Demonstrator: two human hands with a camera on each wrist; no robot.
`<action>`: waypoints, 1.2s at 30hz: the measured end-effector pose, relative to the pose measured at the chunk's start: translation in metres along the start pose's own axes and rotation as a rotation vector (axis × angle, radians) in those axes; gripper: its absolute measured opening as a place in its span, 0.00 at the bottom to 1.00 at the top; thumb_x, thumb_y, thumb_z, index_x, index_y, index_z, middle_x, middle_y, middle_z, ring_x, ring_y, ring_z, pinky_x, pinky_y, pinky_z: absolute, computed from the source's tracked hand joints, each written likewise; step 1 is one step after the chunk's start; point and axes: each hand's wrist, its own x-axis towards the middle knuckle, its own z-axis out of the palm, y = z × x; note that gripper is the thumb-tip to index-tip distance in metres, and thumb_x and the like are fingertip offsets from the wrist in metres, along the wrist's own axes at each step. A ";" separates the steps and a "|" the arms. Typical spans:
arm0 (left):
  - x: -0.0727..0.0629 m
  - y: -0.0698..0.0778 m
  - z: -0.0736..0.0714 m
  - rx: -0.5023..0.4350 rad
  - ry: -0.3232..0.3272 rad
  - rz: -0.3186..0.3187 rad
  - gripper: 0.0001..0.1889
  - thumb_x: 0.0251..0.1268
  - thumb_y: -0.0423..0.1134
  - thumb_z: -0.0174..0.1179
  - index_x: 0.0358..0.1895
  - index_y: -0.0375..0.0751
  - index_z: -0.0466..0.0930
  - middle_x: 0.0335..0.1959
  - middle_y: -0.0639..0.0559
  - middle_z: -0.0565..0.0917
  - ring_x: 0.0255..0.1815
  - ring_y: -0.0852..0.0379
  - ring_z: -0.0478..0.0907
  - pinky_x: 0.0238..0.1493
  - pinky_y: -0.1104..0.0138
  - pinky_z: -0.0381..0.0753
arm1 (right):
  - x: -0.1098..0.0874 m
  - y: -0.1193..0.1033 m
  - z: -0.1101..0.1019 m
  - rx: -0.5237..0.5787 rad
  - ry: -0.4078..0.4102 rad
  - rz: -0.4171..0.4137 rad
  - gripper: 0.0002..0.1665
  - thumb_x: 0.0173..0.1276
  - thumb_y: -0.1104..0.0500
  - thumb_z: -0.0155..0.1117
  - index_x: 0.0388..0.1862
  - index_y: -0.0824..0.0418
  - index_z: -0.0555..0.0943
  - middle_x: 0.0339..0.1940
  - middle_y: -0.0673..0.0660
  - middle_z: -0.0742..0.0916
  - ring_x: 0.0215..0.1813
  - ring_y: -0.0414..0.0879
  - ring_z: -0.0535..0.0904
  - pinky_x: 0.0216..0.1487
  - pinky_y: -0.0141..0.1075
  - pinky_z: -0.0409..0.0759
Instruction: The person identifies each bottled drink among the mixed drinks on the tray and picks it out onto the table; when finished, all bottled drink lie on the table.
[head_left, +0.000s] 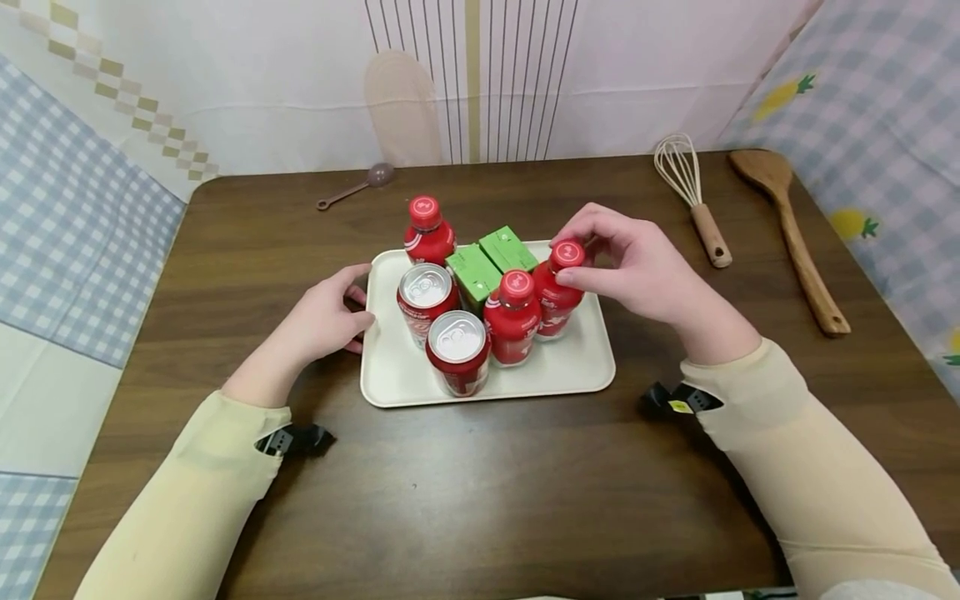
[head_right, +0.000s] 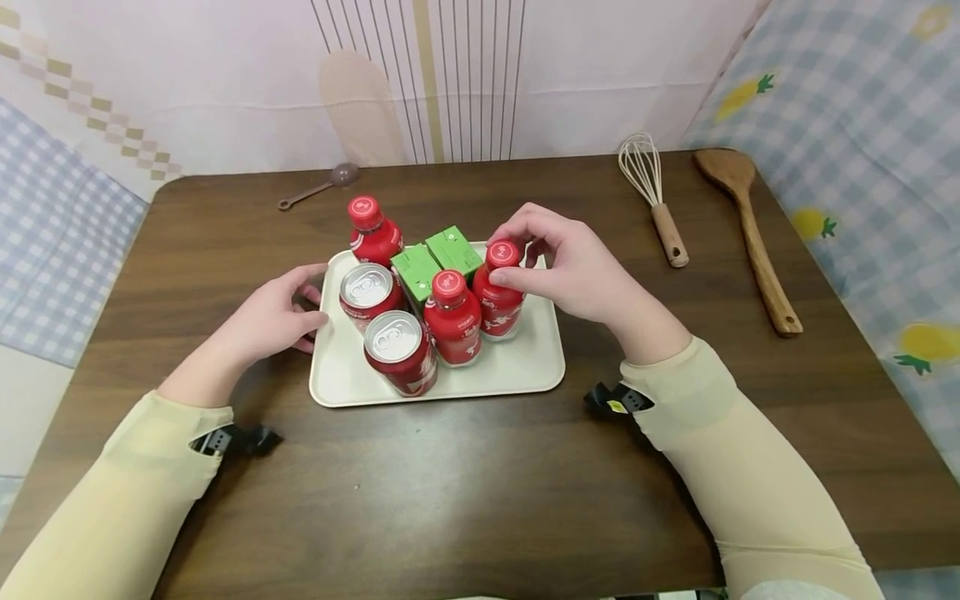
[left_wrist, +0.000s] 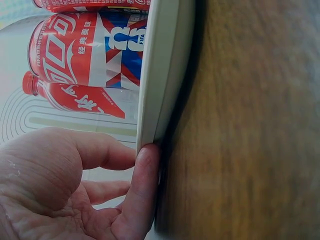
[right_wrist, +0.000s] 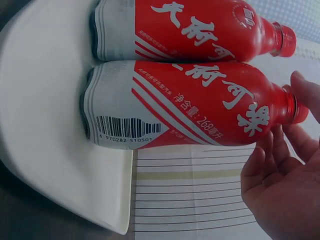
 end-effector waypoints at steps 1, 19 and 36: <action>0.000 0.000 0.000 -0.001 -0.002 -0.002 0.40 0.68 0.30 0.54 0.83 0.43 0.51 0.56 0.34 0.73 0.33 0.48 0.85 0.32 0.58 0.91 | 0.000 -0.001 0.001 -0.011 0.012 0.013 0.15 0.62 0.69 0.75 0.48 0.64 0.84 0.44 0.52 0.84 0.45 0.46 0.80 0.42 0.30 0.82; -0.002 0.000 -0.001 -0.009 -0.005 -0.012 0.40 0.69 0.30 0.54 0.83 0.44 0.51 0.56 0.35 0.72 0.33 0.48 0.85 0.32 0.57 0.91 | -0.002 -0.003 -0.005 -0.157 -0.085 0.011 0.20 0.62 0.66 0.76 0.54 0.57 0.86 0.45 0.46 0.81 0.40 0.46 0.75 0.37 0.32 0.76; -0.002 0.002 0.001 -0.006 0.004 -0.009 0.39 0.69 0.30 0.54 0.83 0.43 0.52 0.55 0.35 0.72 0.32 0.48 0.85 0.31 0.58 0.91 | -0.002 0.000 0.002 -0.214 -0.023 0.069 0.14 0.59 0.61 0.80 0.41 0.55 0.84 0.37 0.46 0.80 0.34 0.47 0.73 0.32 0.34 0.72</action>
